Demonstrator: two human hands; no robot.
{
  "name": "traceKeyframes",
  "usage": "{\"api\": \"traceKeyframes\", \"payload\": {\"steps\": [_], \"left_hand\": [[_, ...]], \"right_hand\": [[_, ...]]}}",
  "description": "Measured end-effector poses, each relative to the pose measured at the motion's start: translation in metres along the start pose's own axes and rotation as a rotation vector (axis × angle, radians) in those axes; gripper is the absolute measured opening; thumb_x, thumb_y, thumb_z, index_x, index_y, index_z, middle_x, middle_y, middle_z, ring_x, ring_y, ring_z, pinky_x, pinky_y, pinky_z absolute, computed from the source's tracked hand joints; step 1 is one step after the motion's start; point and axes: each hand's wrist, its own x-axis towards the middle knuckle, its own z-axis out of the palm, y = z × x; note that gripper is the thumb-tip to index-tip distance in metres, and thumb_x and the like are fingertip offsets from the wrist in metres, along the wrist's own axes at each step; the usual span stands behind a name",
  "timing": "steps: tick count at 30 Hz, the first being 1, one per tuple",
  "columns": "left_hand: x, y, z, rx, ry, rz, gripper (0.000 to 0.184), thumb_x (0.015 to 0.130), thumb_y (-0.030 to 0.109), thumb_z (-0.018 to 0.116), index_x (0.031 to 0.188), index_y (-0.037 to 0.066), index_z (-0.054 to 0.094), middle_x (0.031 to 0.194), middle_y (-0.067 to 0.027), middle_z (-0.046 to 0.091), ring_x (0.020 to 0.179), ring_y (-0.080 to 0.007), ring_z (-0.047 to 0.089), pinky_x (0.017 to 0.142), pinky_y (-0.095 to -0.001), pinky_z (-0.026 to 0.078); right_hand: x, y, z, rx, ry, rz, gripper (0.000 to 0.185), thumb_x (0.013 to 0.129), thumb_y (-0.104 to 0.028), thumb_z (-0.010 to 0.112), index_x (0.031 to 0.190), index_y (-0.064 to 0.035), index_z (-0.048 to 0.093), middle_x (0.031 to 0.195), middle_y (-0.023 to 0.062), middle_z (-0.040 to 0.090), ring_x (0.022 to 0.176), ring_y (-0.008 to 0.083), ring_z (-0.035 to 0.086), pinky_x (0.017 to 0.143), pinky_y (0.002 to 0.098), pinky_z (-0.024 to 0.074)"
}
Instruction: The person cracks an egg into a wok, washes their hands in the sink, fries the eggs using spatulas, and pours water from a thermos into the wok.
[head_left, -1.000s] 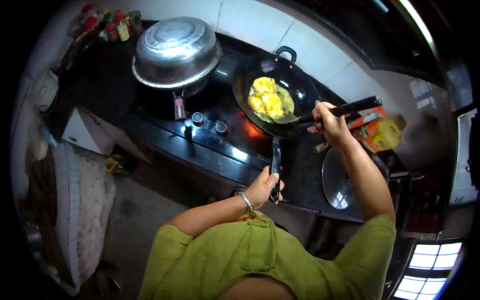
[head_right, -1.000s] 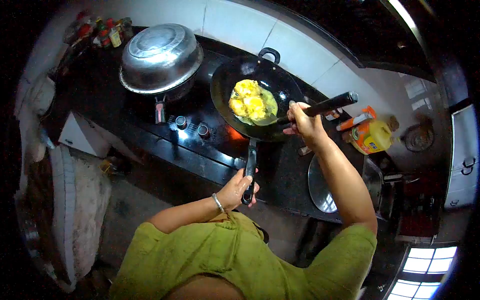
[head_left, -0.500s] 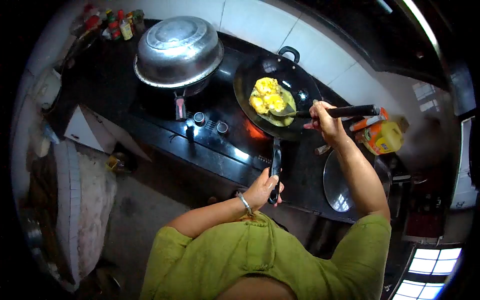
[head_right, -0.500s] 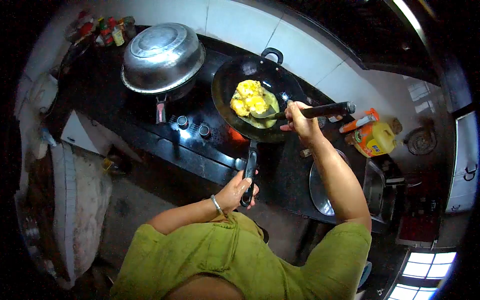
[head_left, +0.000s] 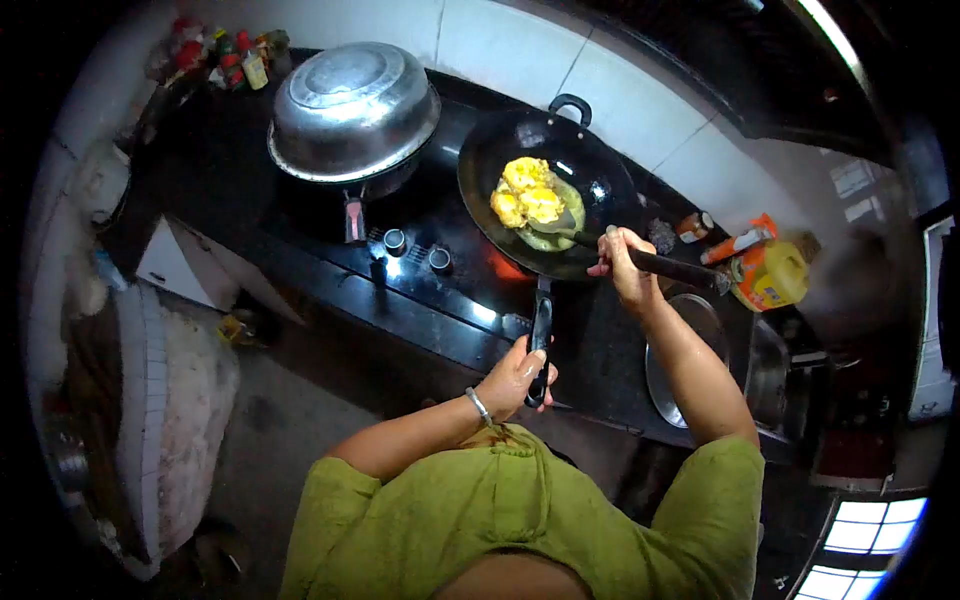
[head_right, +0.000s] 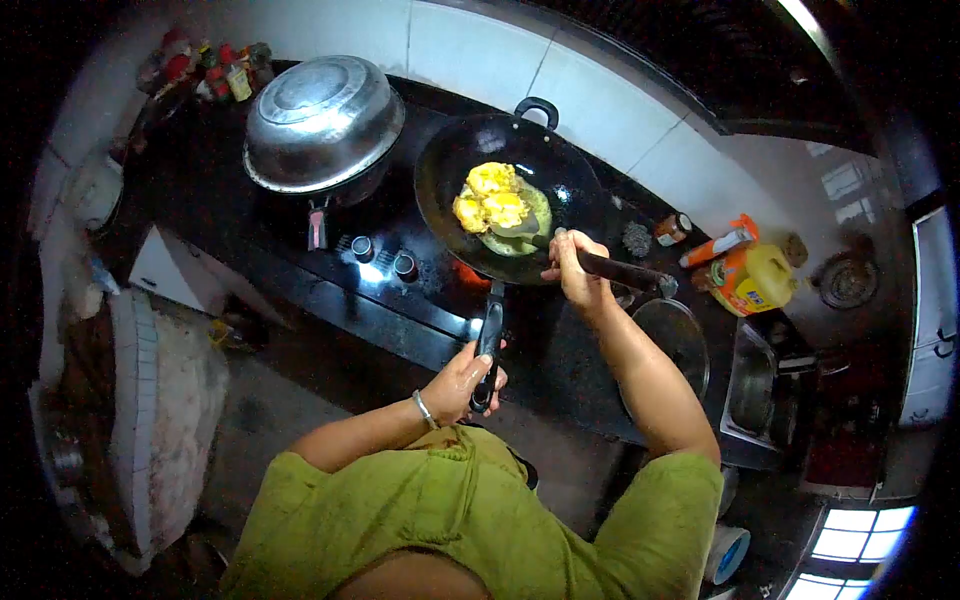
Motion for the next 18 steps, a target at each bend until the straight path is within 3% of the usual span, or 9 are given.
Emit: {"api": "traceKeyframes", "payload": {"steps": [11, 13, 18], "left_hand": [[-0.002, 0.003, 0.000, 0.000, 0.033, -0.021, 0.035, 0.096, 0.032, 0.035, 0.124, 0.012, 0.032, 0.078, -0.0027, 0.050, 0.056, -0.0123, 0.054, 0.047, -0.0260, 0.045], [-0.003, 0.003, 0.000, -0.005, 0.046, -0.026, 0.034, 0.096, 0.032, 0.035, 0.123, 0.012, 0.033, 0.078, -0.0024, 0.050, 0.056, -0.0123, 0.054, 0.047, -0.0260, 0.045], [-0.004, 0.004, -0.002, 0.036, 0.083, -0.016, 0.031, 0.097, 0.030, 0.035, 0.122, 0.012, 0.035, 0.076, -0.0028, 0.050, 0.056, -0.0114, 0.054, 0.046, -0.0252, 0.044]], "right_hand": [[0.011, 0.033, -0.012, 0.099, 0.011, -0.134, 0.027, 0.094, -0.025, 0.047, 0.077, -0.0050, 0.052, 0.066, 0.0024, 0.050, 0.056, 0.0105, 0.050, 0.055, 0.0280, 0.0490], [0.001, 0.035, -0.019, 0.264, 0.059, -0.067, 0.029, 0.094, -0.024, 0.047, 0.075, -0.0030, 0.053, 0.066, 0.0023, 0.050, 0.056, 0.0104, 0.051, 0.054, 0.0255, 0.0479], [-0.013, 0.055, -0.041, 0.394, 0.020, -0.159, 0.024, 0.094, -0.022, 0.048, 0.079, -0.0030, 0.051, 0.075, 0.0052, 0.050, 0.062, 0.0132, 0.051, 0.059, 0.0293, 0.0480]]}}
